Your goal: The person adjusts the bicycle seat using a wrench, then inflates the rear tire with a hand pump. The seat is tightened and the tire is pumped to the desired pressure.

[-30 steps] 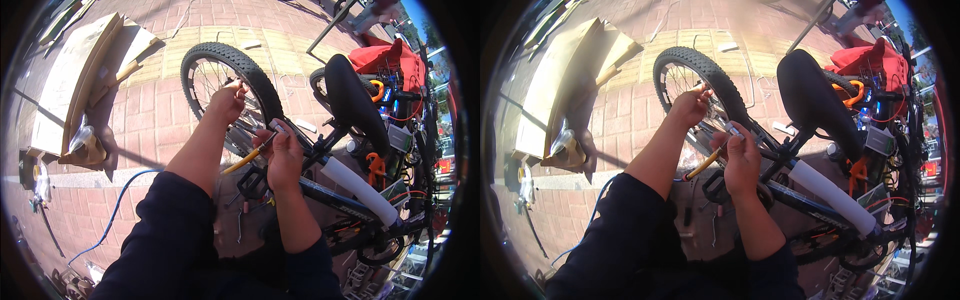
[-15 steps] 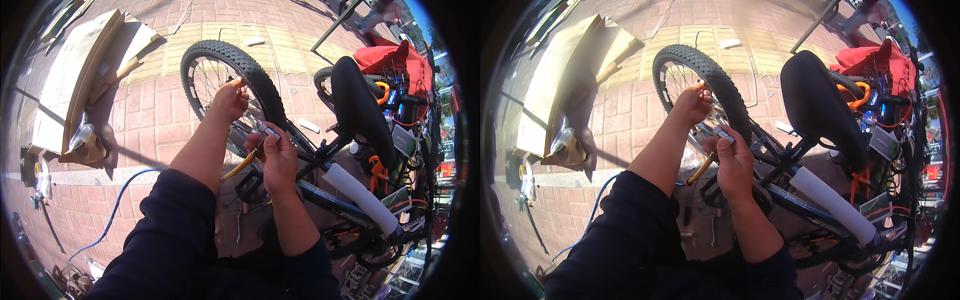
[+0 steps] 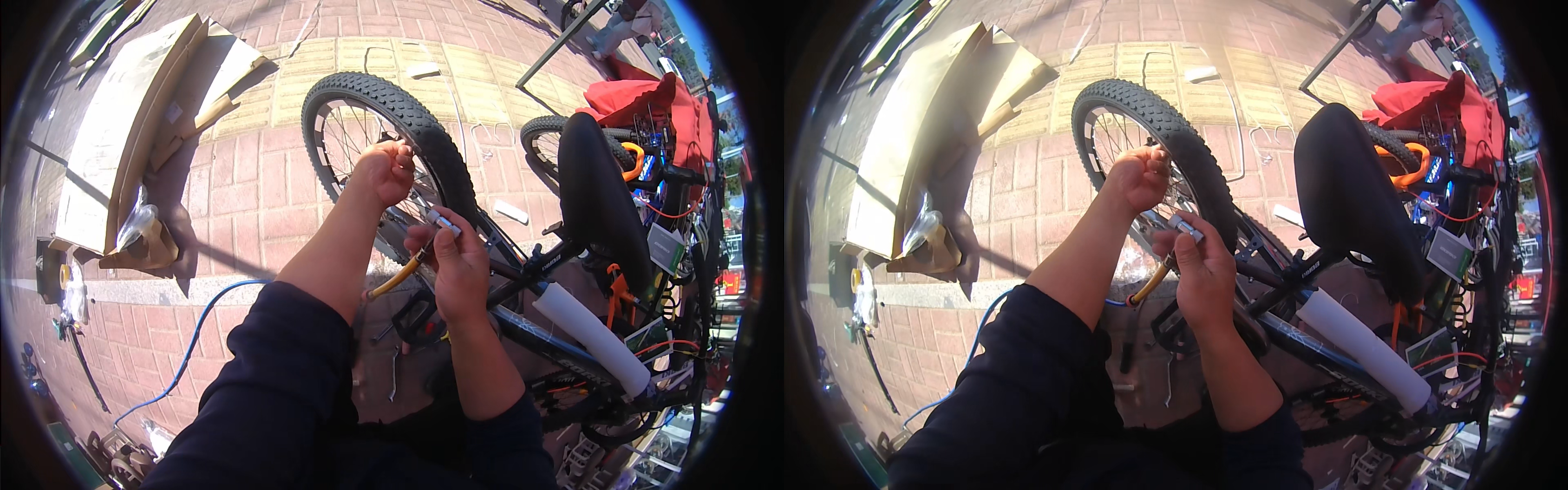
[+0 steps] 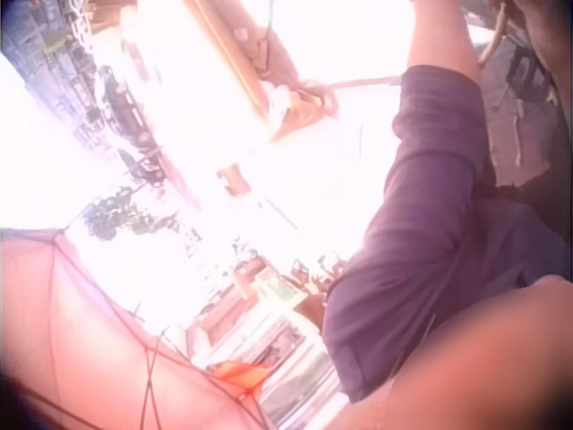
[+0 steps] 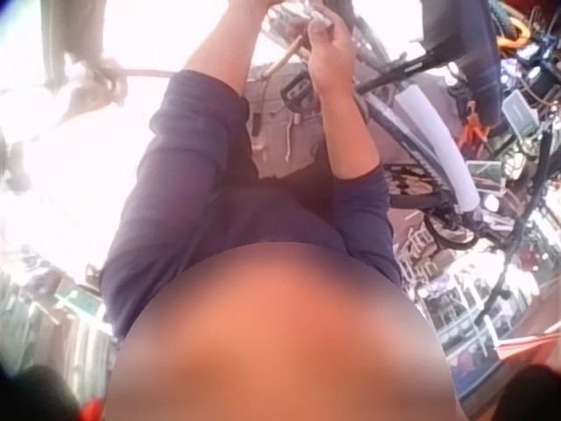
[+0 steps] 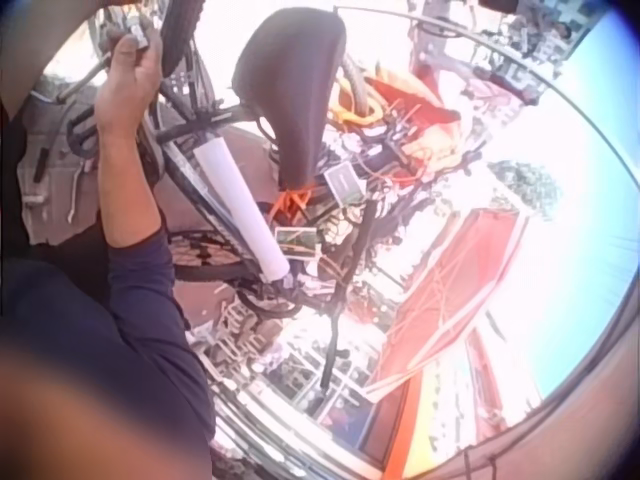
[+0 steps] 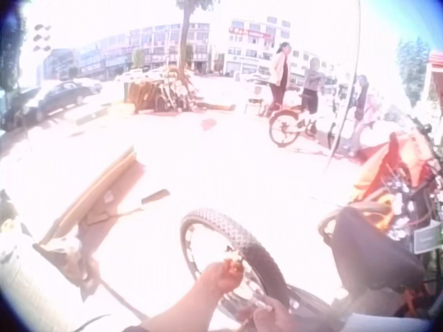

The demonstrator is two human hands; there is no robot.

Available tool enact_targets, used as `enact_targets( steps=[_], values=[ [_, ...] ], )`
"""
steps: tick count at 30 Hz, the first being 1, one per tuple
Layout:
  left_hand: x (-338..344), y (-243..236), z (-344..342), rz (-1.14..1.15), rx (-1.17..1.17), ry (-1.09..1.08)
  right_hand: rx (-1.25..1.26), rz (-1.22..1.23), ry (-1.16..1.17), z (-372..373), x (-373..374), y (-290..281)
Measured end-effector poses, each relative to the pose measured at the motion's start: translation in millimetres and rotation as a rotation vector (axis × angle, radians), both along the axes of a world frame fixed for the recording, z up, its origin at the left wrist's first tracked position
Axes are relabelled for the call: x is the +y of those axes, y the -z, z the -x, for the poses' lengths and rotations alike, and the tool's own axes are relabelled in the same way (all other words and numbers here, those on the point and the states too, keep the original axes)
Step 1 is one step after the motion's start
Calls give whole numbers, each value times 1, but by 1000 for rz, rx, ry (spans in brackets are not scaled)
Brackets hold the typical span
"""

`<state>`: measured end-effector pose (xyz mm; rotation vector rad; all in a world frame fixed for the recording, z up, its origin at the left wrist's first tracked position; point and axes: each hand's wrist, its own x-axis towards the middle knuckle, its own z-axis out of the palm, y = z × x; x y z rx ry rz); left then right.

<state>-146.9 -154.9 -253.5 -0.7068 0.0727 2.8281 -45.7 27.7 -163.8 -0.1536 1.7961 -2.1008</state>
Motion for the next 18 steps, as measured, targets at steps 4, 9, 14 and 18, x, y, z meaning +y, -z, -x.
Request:
enact_targets(
  steps=[4, 9, 14, 18],
  values=[
    [10, -7, 1, 133, -63, -7, 15, -5, -14, 3, 1, 4],
    [6, -4, -4, -12, 52, -22, 3, 35, 1, 4, 0, 4],
    [15, -9, 3, 77, -72, -83, 12, 6, -21, 5, 1, 3],
    [11, 2, -3, -1, 94, -78, 24, 3, -26, 4, 2, 4]
  ],
)
